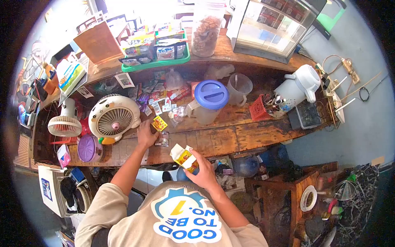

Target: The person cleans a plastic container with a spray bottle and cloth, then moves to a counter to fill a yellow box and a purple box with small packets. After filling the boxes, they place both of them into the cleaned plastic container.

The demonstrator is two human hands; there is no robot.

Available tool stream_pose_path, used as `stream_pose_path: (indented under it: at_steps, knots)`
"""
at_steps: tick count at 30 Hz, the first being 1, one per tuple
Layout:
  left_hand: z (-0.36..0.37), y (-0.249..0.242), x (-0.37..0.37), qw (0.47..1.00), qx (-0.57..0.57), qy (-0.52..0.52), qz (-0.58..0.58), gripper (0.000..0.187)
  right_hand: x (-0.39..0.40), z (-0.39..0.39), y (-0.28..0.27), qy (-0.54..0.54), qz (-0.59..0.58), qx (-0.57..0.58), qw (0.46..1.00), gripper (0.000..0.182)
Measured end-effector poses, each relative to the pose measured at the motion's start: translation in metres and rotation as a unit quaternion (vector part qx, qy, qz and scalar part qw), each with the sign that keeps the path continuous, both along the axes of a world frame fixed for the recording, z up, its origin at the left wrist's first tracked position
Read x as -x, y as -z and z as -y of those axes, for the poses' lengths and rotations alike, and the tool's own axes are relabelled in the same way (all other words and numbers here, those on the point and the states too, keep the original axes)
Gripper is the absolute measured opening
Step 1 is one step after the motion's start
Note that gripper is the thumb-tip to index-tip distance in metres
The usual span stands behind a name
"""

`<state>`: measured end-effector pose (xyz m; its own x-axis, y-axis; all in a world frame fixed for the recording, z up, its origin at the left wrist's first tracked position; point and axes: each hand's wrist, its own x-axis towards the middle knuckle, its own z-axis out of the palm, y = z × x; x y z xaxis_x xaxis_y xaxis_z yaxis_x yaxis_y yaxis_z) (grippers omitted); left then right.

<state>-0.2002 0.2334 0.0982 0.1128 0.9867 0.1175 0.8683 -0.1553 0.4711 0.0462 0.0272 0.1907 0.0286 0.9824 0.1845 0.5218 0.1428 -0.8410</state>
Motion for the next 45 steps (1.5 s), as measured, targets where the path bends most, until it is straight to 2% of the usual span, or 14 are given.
stream_pose_path:
  at_steps: [1, 3, 7, 9, 10, 14, 16, 17, 19, 24, 29, 31, 36, 45]
  knots:
    - [0.000, -0.001, 0.002, 1.000, -0.001, -0.001, 0.000, 0.072, 0.000, 0.000, 0.002, -0.006, 0.005, -0.001, 1.000, 0.080]
    - [0.000, -0.003, 0.008, 0.990, -0.065, 0.040, 0.122, 0.074, -0.001, -0.002, 0.005, -0.012, 0.010, -0.003, 1.000, 0.082]
    - [-0.008, 0.024, 0.022, 0.974, -0.016, -0.007, 0.225, 0.073, 0.000, -0.004, 0.005, -0.024, 0.011, 0.010, 1.000, 0.083]
    - [-0.011, 0.038, 0.029, 0.928, 0.023, 0.006, 0.372, 0.054, -0.001, -0.006, 0.005, -0.028, 0.009, 0.016, 0.999, 0.083]
    - [-0.008, 0.037, 0.035, 0.932, 0.055, 0.021, 0.359, 0.035, -0.002, -0.006, 0.004, -0.032, 0.008, 0.013, 0.999, 0.083]
    - [0.000, 0.030, 0.048, 0.954, 0.104, -0.017, 0.282, 0.019, -0.003, -0.009, 0.002, -0.034, 0.000, 0.023, 0.999, 0.083]
    - [0.018, -0.013, 0.040, 0.898, 0.172, -0.058, 0.402, 0.017, -0.004, -0.011, 0.003, -0.035, 0.002, 0.022, 0.999, 0.082]
    - [0.027, -0.032, 0.034, 0.898, 0.173, -0.059, 0.401, 0.017, -0.004, -0.011, 0.004, -0.036, 0.004, 0.020, 0.999, 0.082]
    - [0.045, -0.063, 0.024, 0.851, 0.133, -0.028, 0.508, 0.017, -0.004, -0.013, 0.004, -0.037, 0.004, 0.020, 0.999, 0.082]
    - [0.075, -0.100, 0.009, 0.823, 0.169, 0.060, 0.538, 0.019, 0.001, -0.024, 0.000, -0.049, 0.013, 0.015, 0.999, 0.082]
    - [0.104, -0.139, -0.004, 0.884, 0.126, 0.078, 0.444, 0.015, 0.013, -0.045, -0.012, -0.072, 0.043, -0.080, 0.993, 0.080]
    - [0.111, -0.161, -0.003, 0.940, 0.122, 0.069, 0.312, 0.013, 0.020, -0.053, -0.019, -0.083, 0.044, -0.091, 0.991, 0.079]
    - [0.123, -0.172, 0.014, 0.954, 0.108, 0.025, 0.277, 0.025, 0.033, -0.066, -0.019, -0.119, 0.049, -0.103, 0.986, 0.079]
    - [0.141, -0.174, 0.042, 0.964, 0.109, -0.050, 0.237, 0.028, 0.054, -0.076, -0.018, -0.190, 0.052, -0.137, 0.971, 0.080]
